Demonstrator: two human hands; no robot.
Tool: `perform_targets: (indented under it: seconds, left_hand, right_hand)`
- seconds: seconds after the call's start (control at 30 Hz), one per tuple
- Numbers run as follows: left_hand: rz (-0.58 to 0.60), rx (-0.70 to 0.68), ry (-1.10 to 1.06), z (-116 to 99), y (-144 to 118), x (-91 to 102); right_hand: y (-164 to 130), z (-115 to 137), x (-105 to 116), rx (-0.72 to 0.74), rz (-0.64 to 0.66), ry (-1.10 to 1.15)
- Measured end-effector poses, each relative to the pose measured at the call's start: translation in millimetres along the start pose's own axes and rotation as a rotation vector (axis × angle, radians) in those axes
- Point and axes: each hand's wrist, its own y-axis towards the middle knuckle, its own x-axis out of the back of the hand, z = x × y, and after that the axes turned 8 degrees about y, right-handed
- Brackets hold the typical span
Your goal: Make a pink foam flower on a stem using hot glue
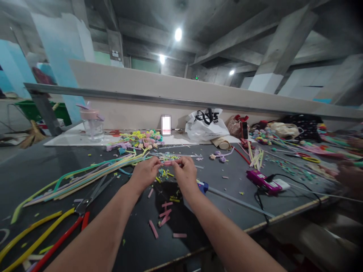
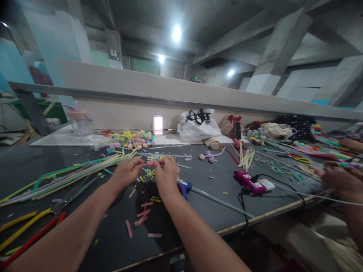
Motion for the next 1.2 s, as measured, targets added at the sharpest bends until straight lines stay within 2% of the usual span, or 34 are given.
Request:
perform_targets:
  seconds: [1.2]
  left_hand:
    - [0.021,0.016,-0.014,-0.8,-0.5,-0.7]
  right_hand:
    - [-1.9,-2.3,-4.0,-0.048,-0.008,-0.074]
